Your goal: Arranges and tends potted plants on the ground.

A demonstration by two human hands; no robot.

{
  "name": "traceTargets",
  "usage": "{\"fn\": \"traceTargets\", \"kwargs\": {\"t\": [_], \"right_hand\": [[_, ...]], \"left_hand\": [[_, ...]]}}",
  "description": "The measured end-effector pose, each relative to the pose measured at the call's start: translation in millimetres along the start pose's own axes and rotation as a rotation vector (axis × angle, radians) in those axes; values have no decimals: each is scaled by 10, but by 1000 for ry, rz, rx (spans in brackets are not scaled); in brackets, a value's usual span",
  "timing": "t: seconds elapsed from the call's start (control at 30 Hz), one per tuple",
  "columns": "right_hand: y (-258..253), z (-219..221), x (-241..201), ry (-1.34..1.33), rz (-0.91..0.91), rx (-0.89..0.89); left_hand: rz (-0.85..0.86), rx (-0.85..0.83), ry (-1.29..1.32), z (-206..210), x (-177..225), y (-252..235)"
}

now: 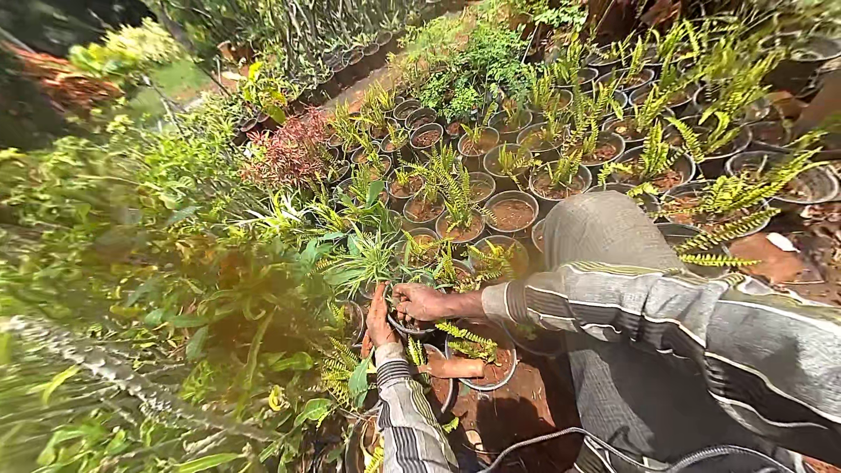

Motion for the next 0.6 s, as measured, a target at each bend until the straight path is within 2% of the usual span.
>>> {"fn": "traceTargets", "kwargs": {"t": [0.1, 0.13, 0.23, 0.3, 0.6], "right_hand": [[-36, 51, -26, 245, -160, 106], [23, 29, -100, 345, -214, 62], [221, -53, -285, 571, -316, -246], [268, -3, -279, 687, -395, -284], [142, 25, -258, 749, -478, -237]], "left_hand": [[18, 5, -64, -5, 46, 32], [22, 0, -82, -6, 46, 34], [47, -10, -113, 17, 54, 57], [46, -3, -119, 32, 65, 78], [27, 4, -65, 22, 21, 0]]}}
Point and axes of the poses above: each hand's wrist, its own y-axis away from the middle knuckle, its own z-axis out of the palm, x = y × z, the point moved 7 cm from there along -y, towards the middle knuckle, and after that the axes turned 5 degrees about x, right-handed, at the moved point
